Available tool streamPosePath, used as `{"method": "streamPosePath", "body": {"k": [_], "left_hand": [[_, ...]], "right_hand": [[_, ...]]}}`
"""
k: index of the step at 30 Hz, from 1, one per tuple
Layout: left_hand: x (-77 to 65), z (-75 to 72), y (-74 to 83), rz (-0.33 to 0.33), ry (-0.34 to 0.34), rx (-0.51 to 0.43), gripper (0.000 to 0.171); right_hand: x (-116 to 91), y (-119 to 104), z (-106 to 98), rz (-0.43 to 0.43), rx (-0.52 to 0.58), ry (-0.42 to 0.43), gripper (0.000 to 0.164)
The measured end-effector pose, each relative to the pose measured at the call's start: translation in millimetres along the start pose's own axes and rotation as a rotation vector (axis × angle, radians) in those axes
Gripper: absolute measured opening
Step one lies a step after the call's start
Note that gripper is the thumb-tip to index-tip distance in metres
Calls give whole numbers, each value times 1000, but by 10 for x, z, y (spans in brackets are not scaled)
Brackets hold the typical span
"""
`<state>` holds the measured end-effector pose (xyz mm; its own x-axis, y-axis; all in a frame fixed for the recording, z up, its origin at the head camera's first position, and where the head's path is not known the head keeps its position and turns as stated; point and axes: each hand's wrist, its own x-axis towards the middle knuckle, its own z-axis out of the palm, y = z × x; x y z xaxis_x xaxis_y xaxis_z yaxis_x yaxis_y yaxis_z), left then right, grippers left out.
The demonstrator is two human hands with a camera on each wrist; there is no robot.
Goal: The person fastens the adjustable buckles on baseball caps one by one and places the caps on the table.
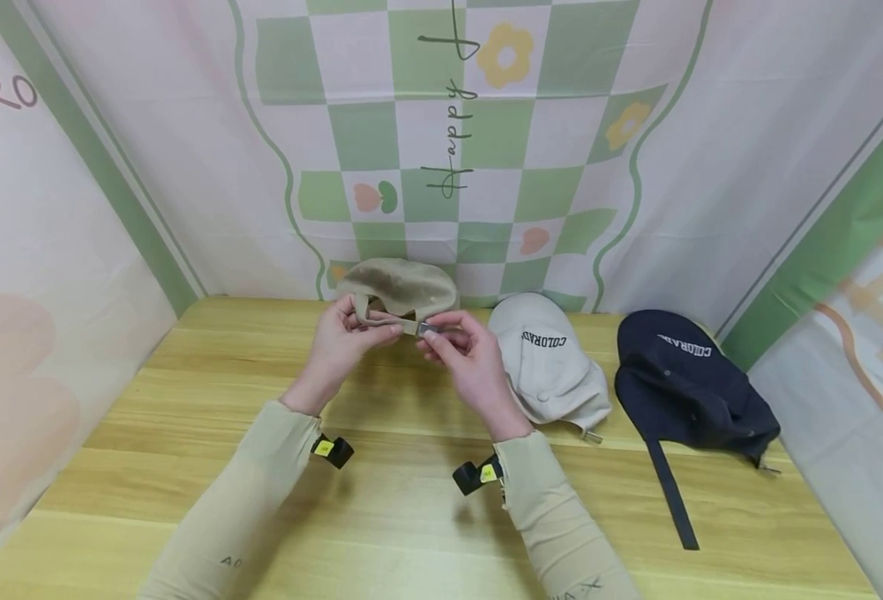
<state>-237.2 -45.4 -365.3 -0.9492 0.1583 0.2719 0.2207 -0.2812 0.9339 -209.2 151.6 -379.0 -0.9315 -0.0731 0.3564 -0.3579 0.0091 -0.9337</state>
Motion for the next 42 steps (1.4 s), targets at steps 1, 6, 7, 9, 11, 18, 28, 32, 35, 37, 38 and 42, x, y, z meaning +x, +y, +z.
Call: {"method": "streamPosePath", "body": {"k": [1,6,7,9,11,18,28,32,35,37,38,42], "left_hand": [[0,4,-2,-2,4,3,34],[8,12,-20,-8,14,9,33],[10,12,-25,-6,13,11,33],[11,14,-32,-3,13,16,34],[10,18,-38,1,10,21,34],[14,32,-47,-4,9,41,33],[7,36,-70,-5,-1,67,38],[6,39,-73,-1,-4,66,40],[5,42,-79,-6,-4,65,42],[0,45,-83,-12,-5,68,42],[-4,48,-82,-16,-8,68,42],[-17,55,-87,-27,-22,67,43]], "right_hand": [[2,0,4,-2,1,0,17],[11,0,15,-4,7,-2,16],[14,1,16,-7,7,-4,17],[17,5,17,-11,6,-10,17],[18,9,17,-14,7,-15,17],[11,10,22,-20,12,-19,17],[11,30,20,-22,13,-27,18],[11,34,21,-25,7,-29,18],[10,40,23,-29,18,-31,18],[9,44,27,-29,24,-32,17],[9,45,29,-30,25,-33,17],[10,52,43,-31,16,-34,18]]}}
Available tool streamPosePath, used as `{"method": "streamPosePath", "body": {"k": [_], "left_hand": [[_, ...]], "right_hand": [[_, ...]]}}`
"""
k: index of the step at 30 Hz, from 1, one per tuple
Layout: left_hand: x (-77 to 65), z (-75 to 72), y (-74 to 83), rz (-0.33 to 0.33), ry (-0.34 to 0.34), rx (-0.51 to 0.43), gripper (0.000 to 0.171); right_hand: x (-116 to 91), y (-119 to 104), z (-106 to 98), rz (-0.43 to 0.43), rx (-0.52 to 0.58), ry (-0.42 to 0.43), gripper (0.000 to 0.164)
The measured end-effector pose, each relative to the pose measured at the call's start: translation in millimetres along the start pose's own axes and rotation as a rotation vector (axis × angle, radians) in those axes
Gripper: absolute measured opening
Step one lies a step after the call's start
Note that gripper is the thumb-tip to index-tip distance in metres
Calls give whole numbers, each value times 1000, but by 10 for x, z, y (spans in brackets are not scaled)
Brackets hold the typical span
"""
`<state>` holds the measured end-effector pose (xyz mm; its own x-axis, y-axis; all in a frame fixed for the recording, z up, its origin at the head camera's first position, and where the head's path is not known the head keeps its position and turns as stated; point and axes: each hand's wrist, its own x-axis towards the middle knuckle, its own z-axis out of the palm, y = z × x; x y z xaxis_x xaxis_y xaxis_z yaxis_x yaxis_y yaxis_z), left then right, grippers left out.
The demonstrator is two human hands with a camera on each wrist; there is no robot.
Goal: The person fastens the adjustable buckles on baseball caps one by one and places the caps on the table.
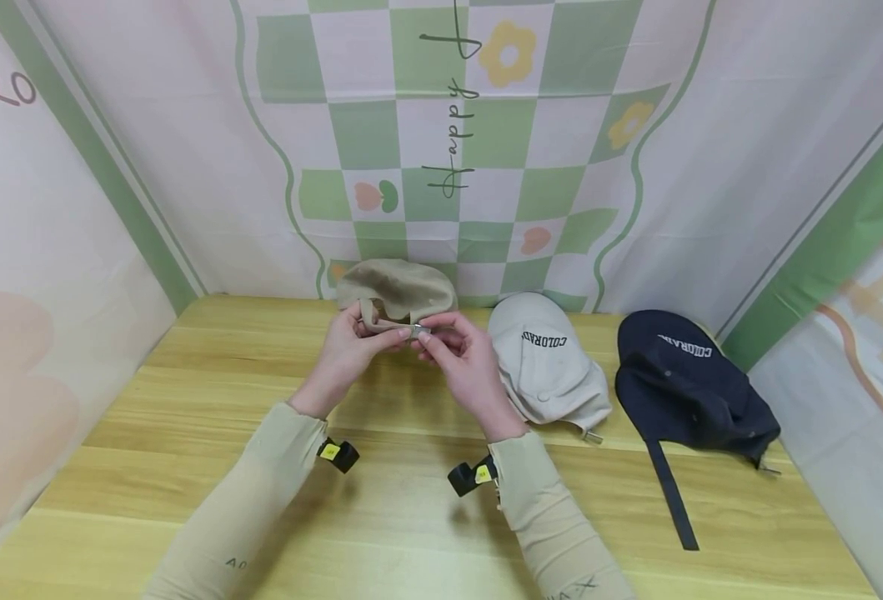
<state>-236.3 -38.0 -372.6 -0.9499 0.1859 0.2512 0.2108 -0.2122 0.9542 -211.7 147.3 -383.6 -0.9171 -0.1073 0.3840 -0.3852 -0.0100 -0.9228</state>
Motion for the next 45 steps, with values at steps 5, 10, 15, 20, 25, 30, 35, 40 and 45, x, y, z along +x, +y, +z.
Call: {"method": "streamPosePath", "body": {"k": [5,10,15,20,25,30,35,40,45], "left_hand": [[3,0,-1,-8,8,35,34],[11,-18,2,-21,-6,99,19],[11,-38,12,-46,-43,132,18],[15,-55,0,-35,-36,181,16],[11,-46,12,-17,-31,163,15],[22,-35,11,6,-25,139,15],[30,-30,1,3,-17,137,15],[24,-12,-7,-7,-15,142,16],[22,5,-16,-16,-15,130,16]], "right_hand": [[1,0,9,-4,-2,4,19],[-3,-11,-1,17,-10,4,20],[-8,-32,-24,43,-20,-2,21],[-7,-35,-36,64,-37,-4,21],[-3,-25,-39,62,-45,-5,21],[-5,-33,-41,25,-28,-7,20],[-4,-35,-35,2,-6,-10,19],[-8,-34,-23,5,5,-14,18],[-3,-26,-24,-1,2,-22,18]]}}
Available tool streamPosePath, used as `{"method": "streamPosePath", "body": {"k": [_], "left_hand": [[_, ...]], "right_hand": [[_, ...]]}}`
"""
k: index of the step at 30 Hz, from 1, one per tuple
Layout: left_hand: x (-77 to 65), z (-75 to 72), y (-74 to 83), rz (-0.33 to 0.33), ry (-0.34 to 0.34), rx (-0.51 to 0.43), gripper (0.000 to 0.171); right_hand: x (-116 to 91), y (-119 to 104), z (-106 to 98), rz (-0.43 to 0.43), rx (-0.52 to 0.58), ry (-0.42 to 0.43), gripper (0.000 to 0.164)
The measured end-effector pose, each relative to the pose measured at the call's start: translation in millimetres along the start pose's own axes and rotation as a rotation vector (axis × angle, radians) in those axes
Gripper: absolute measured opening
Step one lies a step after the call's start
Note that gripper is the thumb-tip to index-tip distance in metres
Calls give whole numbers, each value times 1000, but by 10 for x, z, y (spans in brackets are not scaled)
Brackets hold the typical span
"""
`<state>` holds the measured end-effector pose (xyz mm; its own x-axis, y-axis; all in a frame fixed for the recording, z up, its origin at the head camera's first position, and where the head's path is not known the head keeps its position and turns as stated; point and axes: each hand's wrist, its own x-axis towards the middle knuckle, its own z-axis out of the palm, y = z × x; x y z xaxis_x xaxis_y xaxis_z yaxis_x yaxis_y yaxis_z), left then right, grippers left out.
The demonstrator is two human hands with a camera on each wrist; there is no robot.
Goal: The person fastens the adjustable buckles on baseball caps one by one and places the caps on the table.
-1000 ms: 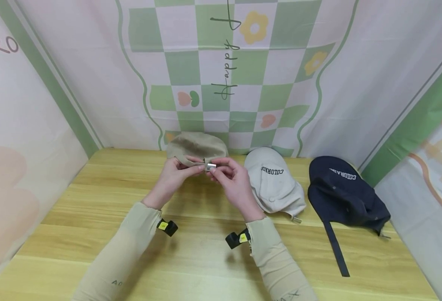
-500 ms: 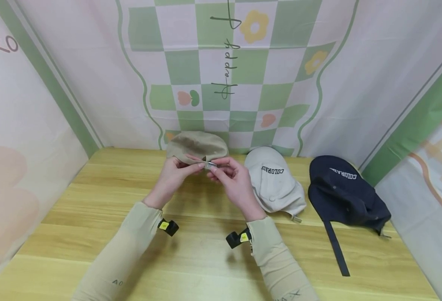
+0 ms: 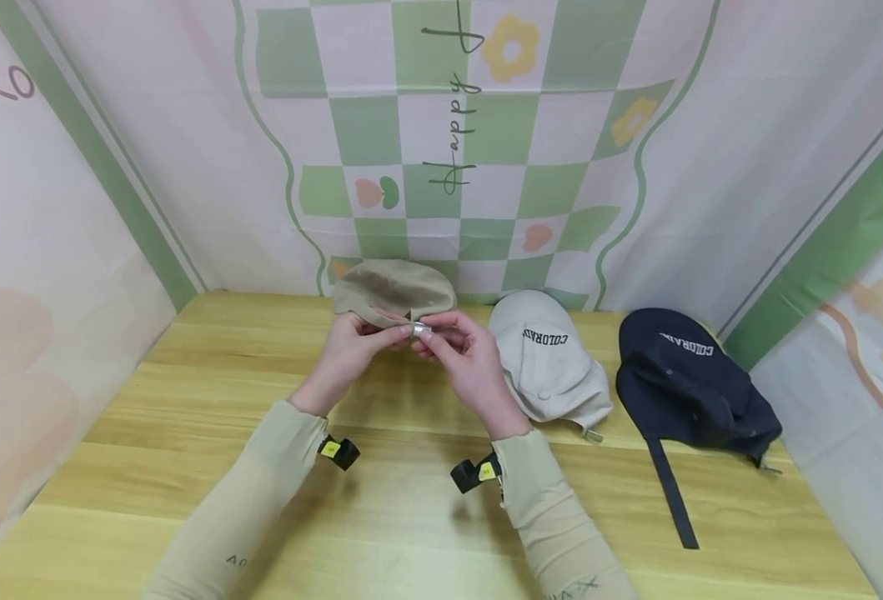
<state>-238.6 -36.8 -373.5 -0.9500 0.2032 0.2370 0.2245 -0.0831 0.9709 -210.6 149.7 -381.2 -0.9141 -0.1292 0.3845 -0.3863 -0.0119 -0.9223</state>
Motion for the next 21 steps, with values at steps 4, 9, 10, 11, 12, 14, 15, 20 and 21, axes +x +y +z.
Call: {"method": "streamPosePath", "body": {"k": [4,9,10,11,12,14,15,20,21], "left_hand": [[-5,-4,0,-10,-4,9,16],[1,-31,-8,0,-27,6,15],[6,-39,-11,6,-29,-3,15],[9,-49,-10,12,-30,-12,14],[15,-59,-13,19,-29,-21,14],[22,-79,-12,23,-28,-38,13],[23,-88,-11,24,-28,-45,13],[11,-116,-2,10,-38,-66,10],[10,-118,-1,11,-39,-66,10]], "right_hand": [[4,11,-4,4,-3,-9,19],[6,8,-11,5,-14,-1,19],[7,4,-11,3,-15,2,19],[7,-1,-12,2,-15,5,19],[8,-5,-12,0,-12,7,19],[11,-10,-11,-1,-3,9,18],[11,-12,-11,-1,1,8,18],[6,-11,-15,-5,9,0,18],[5,-11,-16,-6,7,-2,19]]}}
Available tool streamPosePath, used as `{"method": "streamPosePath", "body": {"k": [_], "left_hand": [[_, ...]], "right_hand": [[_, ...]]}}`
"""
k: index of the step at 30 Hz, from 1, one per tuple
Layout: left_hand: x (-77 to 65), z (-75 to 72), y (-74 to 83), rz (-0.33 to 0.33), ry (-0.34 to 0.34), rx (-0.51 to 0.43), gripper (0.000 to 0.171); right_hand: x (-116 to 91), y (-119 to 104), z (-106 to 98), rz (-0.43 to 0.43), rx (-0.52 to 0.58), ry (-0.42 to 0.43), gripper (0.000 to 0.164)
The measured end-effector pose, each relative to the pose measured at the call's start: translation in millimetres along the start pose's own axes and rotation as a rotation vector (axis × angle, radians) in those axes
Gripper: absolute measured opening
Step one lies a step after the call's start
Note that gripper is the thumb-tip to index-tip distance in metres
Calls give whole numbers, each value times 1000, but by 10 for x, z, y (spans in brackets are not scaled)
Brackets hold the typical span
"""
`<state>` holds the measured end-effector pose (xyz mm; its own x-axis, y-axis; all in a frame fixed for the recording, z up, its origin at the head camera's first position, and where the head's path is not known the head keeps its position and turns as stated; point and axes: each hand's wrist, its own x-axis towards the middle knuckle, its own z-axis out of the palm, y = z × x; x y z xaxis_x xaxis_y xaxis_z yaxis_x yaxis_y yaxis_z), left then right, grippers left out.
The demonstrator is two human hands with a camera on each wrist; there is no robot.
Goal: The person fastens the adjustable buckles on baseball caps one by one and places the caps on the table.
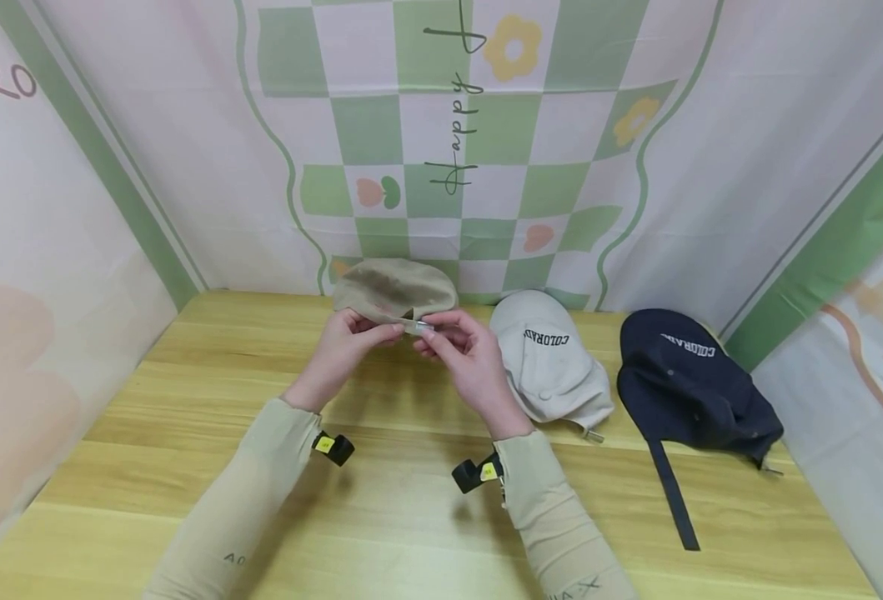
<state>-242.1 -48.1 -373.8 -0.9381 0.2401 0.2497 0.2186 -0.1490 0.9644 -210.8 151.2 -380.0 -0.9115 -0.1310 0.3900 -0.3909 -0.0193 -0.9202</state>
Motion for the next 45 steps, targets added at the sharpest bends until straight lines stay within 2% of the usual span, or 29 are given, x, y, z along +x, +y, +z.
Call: {"method": "streamPosePath", "body": {"k": [20,27,34,37,45], "left_hand": [[-4,65,-31,19,-13,79,13],[-11,76,-18,1,-17,49,17],[3,36,-17,9,4,-15,8],[8,6,-10,14,12,-43,10],[5,-4,-29,6,14,-16,16]], "right_hand": [[3,20,25,-4,28,-13,20],[-1,5,32,7,25,-11,20],[4,-6,18,4,7,-11,19],[4,-13,11,7,3,-8,18],[-2,-1,10,15,12,-3,18]]}}
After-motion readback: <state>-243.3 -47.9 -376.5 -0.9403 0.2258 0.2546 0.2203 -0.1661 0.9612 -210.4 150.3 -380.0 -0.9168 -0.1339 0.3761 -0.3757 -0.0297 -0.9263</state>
